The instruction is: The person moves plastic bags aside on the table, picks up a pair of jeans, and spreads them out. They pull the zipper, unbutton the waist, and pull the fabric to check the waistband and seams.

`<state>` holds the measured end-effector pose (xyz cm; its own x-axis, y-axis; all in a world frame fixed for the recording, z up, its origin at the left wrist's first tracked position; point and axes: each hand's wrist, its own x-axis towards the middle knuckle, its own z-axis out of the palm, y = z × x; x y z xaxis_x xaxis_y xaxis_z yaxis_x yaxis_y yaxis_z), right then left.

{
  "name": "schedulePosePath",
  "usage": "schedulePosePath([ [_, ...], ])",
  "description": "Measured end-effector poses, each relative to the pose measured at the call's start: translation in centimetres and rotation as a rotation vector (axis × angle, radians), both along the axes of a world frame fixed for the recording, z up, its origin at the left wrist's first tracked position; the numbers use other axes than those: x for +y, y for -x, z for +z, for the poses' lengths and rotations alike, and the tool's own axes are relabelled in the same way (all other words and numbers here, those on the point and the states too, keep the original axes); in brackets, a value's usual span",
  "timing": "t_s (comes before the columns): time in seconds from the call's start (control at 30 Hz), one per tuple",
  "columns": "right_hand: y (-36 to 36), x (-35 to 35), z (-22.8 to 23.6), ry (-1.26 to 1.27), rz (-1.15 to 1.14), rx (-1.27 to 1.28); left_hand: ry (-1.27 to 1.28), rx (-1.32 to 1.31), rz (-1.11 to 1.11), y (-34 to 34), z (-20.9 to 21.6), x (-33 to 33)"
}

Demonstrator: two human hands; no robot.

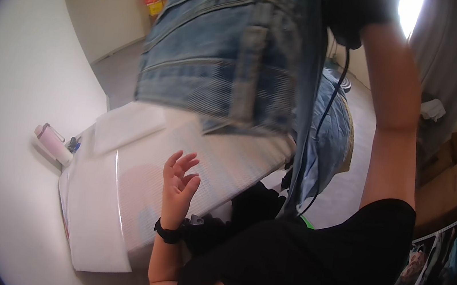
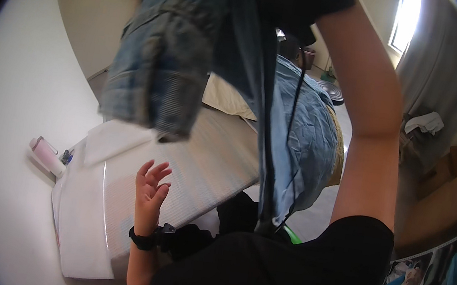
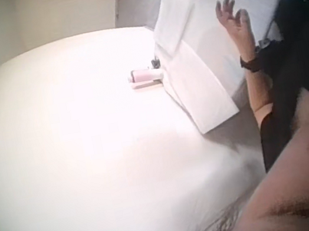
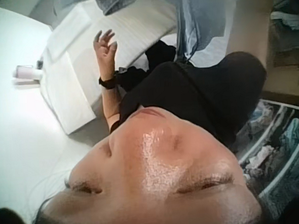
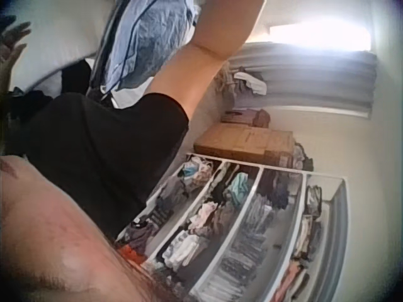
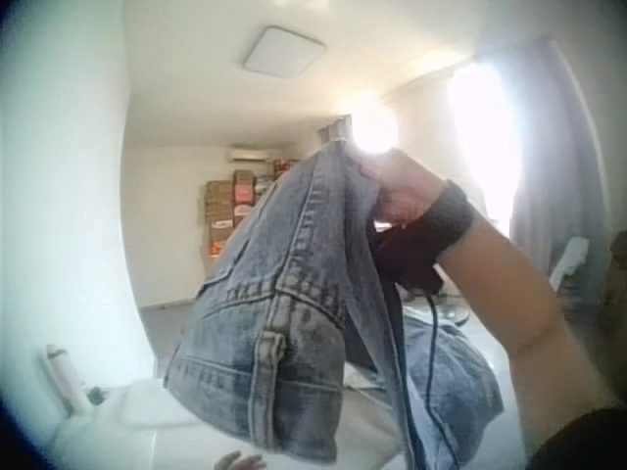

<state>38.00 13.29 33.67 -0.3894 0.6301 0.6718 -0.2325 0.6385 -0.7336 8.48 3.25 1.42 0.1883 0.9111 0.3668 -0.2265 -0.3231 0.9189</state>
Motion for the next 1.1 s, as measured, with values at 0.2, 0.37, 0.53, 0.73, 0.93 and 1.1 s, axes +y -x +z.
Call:
schedulePosePath([
  [0.2,8.3,3.5,-7.1,0.392,0.178,-0.054,0.015,-0.276,0.063,2.8,-1.7,0.3],
  [0.37,10.8,4.2,-13.1,0.468,0.093,-0.226,0.109,-0.479,0.015,2.5,-0.3,0.1],
  [0.53,8.2,8.3,-18.2,0.131,-0.372,-0.562,0.235,-0.768,0.126,1.6,1.1,0.9],
  [0.73,5.4,2.3,-22.3,0.256,0.041,-0.857,0.431,-0.859,0.067,1.1,-1.7,3.6],
  [0.93,4.6,-3.3,-31.3,0.349,0.241,-1.115,0.531,-0.8,0.113,-3.7,-1.6,4.1],
  [1.1,4.3,-3.7,-33.2,0.965,0.173,-0.283,0.566,-0.668,0.093,-5.7,-1.5,3.2],
])
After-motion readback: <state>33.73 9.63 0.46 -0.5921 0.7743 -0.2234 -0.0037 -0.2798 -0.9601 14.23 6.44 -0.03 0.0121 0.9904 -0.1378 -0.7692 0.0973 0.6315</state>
